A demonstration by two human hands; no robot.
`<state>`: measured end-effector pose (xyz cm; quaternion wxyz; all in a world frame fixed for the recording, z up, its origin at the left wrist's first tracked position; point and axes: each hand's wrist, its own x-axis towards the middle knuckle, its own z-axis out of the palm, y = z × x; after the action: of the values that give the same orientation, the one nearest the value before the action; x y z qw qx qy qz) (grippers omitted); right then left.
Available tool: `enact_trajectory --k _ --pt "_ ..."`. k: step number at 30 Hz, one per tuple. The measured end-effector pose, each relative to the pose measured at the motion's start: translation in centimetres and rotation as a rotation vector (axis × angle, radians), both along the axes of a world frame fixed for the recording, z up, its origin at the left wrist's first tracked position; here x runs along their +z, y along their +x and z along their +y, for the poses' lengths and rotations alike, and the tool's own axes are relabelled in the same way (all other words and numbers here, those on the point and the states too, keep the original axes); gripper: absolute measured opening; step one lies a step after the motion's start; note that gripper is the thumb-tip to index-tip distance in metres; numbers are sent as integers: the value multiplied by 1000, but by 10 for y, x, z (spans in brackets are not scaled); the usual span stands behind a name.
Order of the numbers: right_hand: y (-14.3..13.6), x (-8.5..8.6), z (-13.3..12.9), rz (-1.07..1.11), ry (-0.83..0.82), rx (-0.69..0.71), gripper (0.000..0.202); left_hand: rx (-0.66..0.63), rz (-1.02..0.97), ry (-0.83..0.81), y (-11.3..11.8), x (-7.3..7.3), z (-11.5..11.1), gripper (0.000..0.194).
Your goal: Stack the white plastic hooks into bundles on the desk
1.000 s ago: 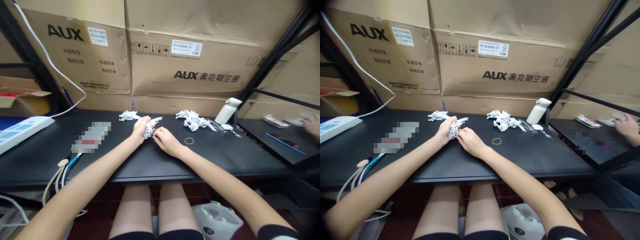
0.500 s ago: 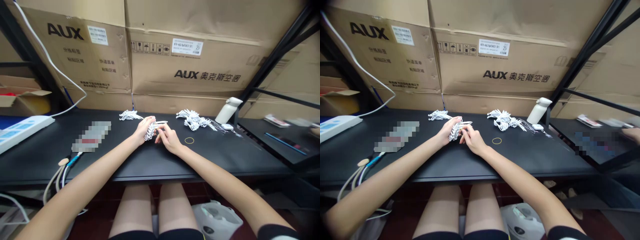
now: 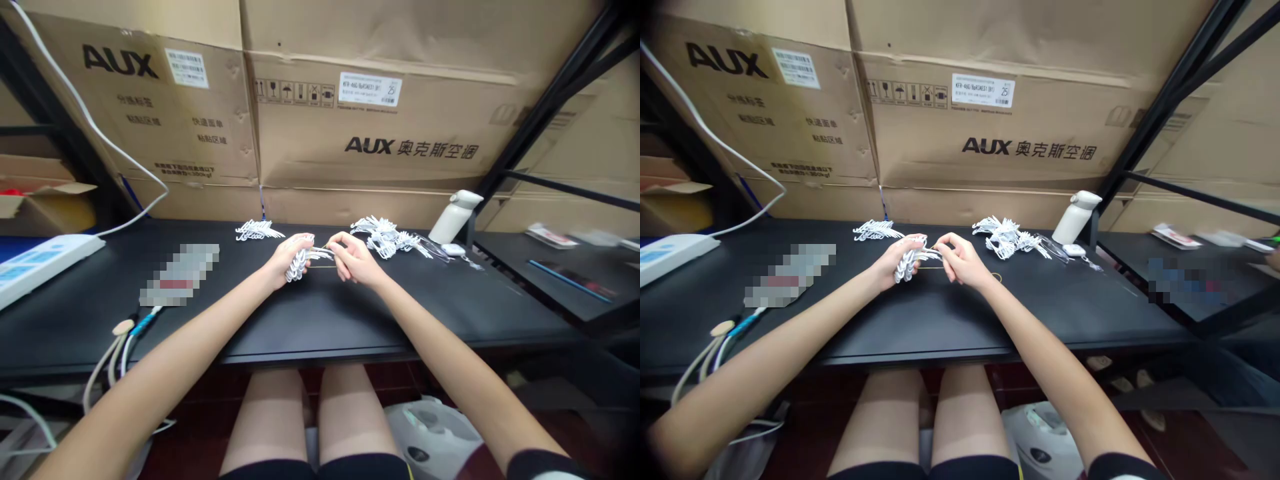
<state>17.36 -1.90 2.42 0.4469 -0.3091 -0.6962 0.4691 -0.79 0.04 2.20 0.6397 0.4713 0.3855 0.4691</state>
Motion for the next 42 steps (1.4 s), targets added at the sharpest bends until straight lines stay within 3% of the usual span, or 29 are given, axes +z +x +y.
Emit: enact_trajectory --k 9,17,24,29,32,37,42 --pt "8 4 4 128 -269 324 22 -258 -46 23 -2 1 -2 36" --pt "8 7 1 156 -373 430 22 -274 -127 22 -3 0 -2 39" --pt "13 10 -1 146 -365 424 22 -173 -159 5 -6 2 1 36" --pt "7 7 -6 211 -420 486 16 -342 -132 9 -5 0 -2 40" --pt "2 3 -6 310 -455 463 13 -378 -102 23 -6 -3 -1 46" --pt "-6 -4 0 380 -426 303 17 -367 -81 29 -6 -7 0 51" --pt "-10 -10 4 342 -375 164 26 -312 -73 -13 -6 -2 -4 42"
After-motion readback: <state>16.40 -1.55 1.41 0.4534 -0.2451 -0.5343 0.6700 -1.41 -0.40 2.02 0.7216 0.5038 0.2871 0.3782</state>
